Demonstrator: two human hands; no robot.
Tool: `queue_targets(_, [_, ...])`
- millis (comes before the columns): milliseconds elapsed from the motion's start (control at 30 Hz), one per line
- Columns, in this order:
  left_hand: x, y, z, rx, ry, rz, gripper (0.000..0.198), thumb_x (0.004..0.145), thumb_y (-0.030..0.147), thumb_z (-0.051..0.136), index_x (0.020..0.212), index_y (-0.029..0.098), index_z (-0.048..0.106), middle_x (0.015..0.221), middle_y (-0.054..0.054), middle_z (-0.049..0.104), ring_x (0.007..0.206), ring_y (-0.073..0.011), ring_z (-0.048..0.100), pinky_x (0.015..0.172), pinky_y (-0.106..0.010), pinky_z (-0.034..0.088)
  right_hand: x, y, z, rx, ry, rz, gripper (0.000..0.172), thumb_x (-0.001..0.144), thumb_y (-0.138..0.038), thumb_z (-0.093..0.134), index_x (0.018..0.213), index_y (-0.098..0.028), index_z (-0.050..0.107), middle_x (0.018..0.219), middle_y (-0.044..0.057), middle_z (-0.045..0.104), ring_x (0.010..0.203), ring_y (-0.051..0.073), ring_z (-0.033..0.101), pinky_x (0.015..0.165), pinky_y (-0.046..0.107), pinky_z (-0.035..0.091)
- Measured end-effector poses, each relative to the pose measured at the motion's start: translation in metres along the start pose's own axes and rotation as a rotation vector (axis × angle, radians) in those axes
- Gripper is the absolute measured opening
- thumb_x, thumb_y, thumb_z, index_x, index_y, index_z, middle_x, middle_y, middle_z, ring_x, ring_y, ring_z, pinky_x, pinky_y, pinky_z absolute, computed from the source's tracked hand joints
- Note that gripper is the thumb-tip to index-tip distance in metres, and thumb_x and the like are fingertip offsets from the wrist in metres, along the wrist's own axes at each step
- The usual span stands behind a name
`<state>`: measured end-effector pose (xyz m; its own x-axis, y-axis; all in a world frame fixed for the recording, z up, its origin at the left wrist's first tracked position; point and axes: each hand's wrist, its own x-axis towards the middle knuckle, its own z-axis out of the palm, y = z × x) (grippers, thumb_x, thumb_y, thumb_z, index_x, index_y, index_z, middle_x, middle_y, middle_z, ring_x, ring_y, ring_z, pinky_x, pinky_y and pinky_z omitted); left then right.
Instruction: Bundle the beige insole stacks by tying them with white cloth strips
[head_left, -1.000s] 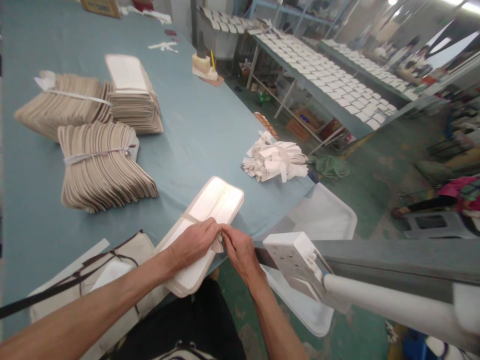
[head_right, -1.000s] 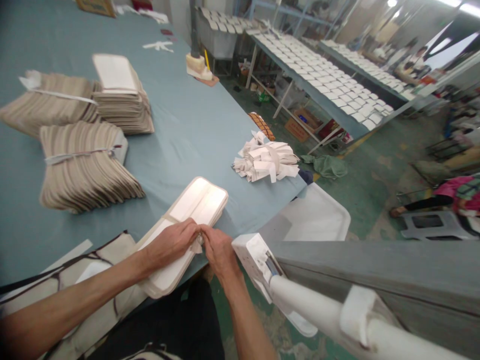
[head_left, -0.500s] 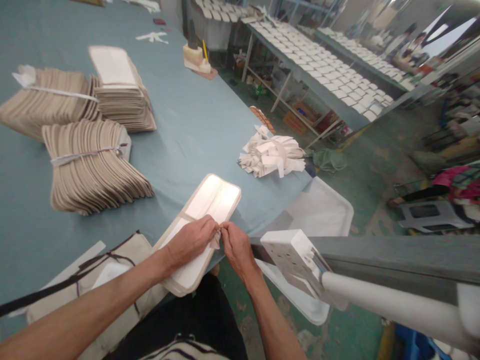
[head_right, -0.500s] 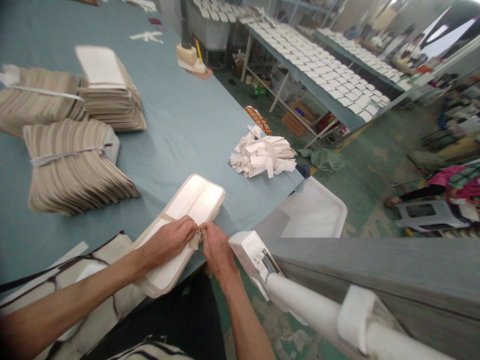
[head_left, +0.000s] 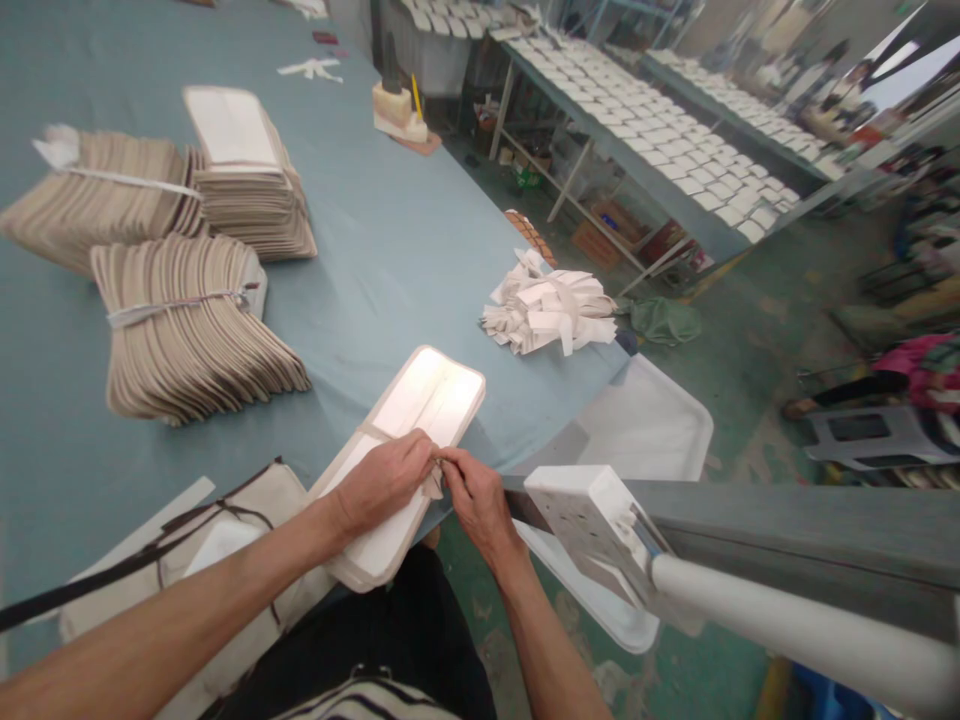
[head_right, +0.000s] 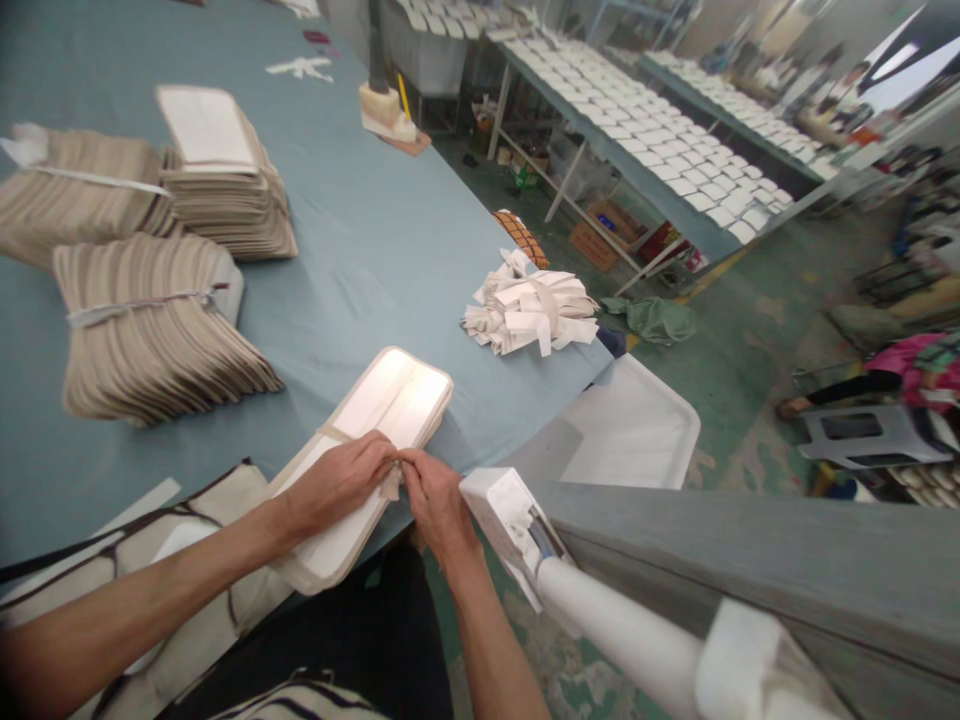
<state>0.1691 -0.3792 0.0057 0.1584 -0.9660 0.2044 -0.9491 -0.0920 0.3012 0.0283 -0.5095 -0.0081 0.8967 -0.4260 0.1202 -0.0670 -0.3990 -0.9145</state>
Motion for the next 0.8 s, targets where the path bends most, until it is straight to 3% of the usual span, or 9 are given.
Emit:
queue_targets(233, [0.0, 0.0, 0.002, -0.025, 0.025, 0.002, 0.024, 0.106, 0.014, 0.036, 0.092, 0.016, 0.055, 0.088, -0.005, 0.057, 0.079, -0.0207, 0.06, 0.07, -0.032, 0.049, 0.001, 0.0, 0.002, -0.011, 0.016, -0.017, 0.026, 0.106, -0.024, 0.045, 0.115, -0.018, 0.069, 0.1, 0.006, 0.074, 0.087, 0.019, 0.068, 0.084, 0.028, 0.05])
queue_targets(400, [0.0, 0.001, 0.001, -0.026, 0.064, 0.0, 0.024, 0.108, 0.017, 0.036, 0.091, 0.016, 0.053, 0.086, -0.004, 0.056, 0.078, -0.0194, 0.06, 0.071, -0.031, 0.049, 0.001, -0.002, 0.003, -0.14, 0.049, -0.038, 0.026, 0.105, -0.025, 0.043, 0.106, -0.016, 0.068, 0.093, 0.008, 0.073, 0.086, 0.02, 0.068, 0.081, 0.029, 0.049])
queue_targets(600, [0.001, 0.001, -0.002, 0.048, 0.107, -0.006, 0.026, 0.107, 0.018, 0.041, 0.083, 0.018, 0.052, 0.082, -0.003, 0.055, 0.076, -0.021, 0.058, 0.068, -0.033, 0.046, -0.004, 0.003, 0.017, -0.29, 0.158, 0.049, 0.023, 0.101, -0.026, 0.046, 0.102, -0.016, 0.067, 0.083, 0.007, 0.074, 0.073, 0.021, 0.07, 0.067, 0.03, 0.047])
queue_targets(800, [-0.001, 0.003, -0.006, 0.132, 0.074, -0.015, 0.022, 0.103, 0.017, 0.05, 0.081, 0.019, 0.053, 0.075, -0.003, 0.056, 0.068, -0.0235, 0.059, 0.06, -0.036, 0.042, -0.006, 0.005, 0.029, -0.346, 0.283, 0.059, 0.022, 0.098, -0.027, 0.046, 0.097, -0.017, 0.065, 0.078, 0.006, 0.074, 0.07, 0.022, 0.073, 0.062, 0.029, 0.047])
